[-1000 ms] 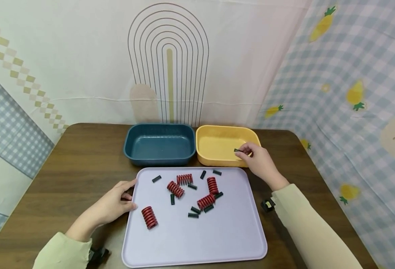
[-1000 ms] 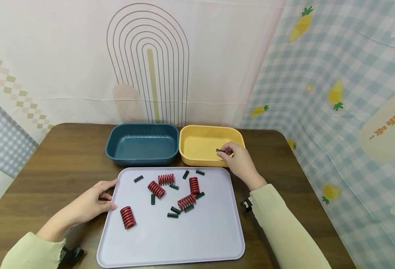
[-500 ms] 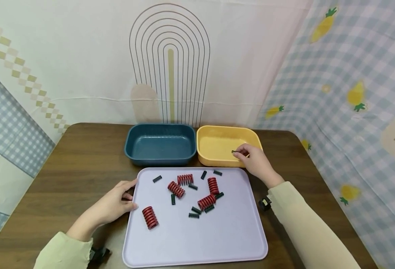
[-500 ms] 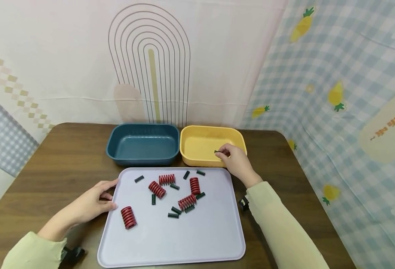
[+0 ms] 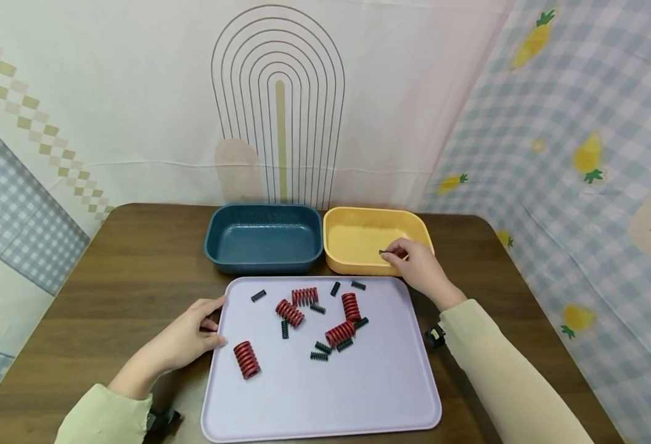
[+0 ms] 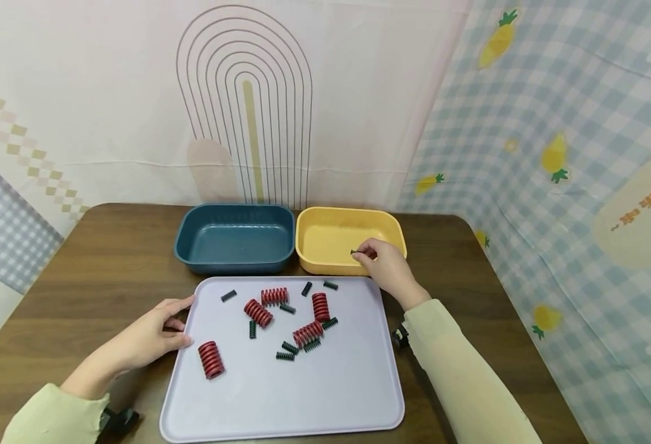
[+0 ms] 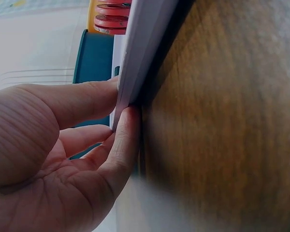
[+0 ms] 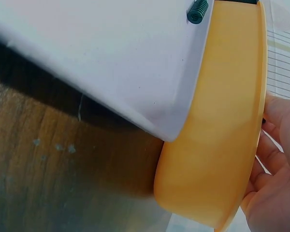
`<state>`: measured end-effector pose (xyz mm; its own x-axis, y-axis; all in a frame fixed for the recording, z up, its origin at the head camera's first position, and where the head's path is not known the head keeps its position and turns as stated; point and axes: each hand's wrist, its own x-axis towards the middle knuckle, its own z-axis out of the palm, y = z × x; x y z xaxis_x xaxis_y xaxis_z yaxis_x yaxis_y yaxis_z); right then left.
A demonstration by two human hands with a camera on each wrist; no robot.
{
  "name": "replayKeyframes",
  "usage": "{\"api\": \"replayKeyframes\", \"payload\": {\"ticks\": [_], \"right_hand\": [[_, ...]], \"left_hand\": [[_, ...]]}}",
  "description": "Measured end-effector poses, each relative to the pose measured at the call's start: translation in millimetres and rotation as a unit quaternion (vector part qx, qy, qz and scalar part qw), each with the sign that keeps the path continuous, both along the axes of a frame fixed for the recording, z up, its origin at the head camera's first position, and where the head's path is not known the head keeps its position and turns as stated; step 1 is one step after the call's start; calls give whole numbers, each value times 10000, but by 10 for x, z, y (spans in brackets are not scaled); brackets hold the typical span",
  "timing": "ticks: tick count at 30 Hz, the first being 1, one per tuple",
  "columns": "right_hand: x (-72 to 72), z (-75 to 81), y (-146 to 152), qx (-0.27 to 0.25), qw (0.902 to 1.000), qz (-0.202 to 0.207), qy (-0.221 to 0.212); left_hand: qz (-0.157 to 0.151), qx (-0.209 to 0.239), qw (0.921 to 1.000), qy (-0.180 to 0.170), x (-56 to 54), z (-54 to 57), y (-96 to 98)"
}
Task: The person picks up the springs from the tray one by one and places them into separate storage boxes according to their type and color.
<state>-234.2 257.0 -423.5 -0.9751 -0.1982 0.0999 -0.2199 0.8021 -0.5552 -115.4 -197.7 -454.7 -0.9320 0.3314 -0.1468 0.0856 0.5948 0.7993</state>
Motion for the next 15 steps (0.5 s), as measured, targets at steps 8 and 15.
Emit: {"api": "replayKeyframes", "payload": {"ticks": [8, 15], "right_hand": [[8, 30, 35, -53, 9998, -31, 170], [54, 47, 75, -247, 9991, 8, 346]], "left_hand": [[-19, -67, 10000, 42, 2, 23, -3], [-36, -93, 9999, -86, -7, 10, -4]]}}
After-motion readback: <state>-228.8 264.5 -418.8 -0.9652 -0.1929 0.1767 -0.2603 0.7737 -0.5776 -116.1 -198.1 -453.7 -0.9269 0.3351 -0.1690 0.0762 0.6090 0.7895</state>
